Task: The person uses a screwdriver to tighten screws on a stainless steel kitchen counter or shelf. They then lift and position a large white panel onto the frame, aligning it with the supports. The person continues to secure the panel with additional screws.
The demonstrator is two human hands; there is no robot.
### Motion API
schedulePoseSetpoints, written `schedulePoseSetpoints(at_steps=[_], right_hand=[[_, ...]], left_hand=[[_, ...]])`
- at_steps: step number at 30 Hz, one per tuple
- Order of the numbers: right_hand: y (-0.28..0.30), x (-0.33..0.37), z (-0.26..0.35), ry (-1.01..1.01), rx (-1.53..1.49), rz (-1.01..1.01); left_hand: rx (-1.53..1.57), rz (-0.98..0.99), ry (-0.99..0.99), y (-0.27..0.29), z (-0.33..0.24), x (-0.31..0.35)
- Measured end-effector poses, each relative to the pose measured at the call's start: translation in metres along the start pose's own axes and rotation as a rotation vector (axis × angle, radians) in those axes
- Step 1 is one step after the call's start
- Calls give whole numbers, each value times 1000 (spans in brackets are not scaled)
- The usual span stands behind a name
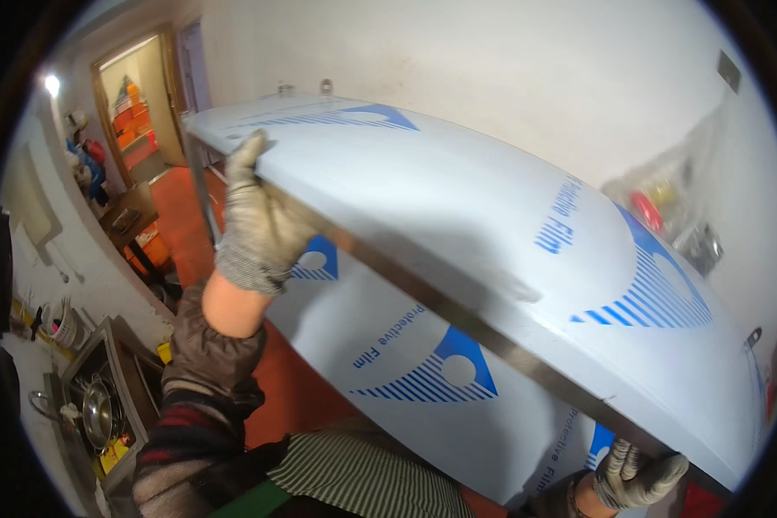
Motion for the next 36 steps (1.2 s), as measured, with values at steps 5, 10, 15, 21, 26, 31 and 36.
schedulePoseSetpoints(at_steps=[5,10,15,21,26,31,36], right_hand=[[16,77,43,43,82,-112],[10,110,52,33,114,-147],[-11,112,53,9,134,-127],[-48,118,42,-55,185,-142],[-56,107,40,-78,241,-129],[-46,84,46,-105,317,-48],[-37,48,59,-93,374,52]], left_hand=[[-209,-1,-173,10,-22,63],[-162,-60,-226,37,-57,98],[-209,8,-226,49,-71,110],[-200,-93,-156,-2,-126,113],[-366,-180,-279,-12,-126,144],[-259,-183,-172,-62,-112,194],[-396,-95,-241,-125,-102,233]])
Point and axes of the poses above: each hand's wrist, its own x-axis away from the middle knuckle, its own y-axis out of the back of the hand, z = x × y, the point moved 2 cm from there along -x, towards the middle knuckle, and after that the axes turned 3 degrees about -z, right-handed, at the moved point
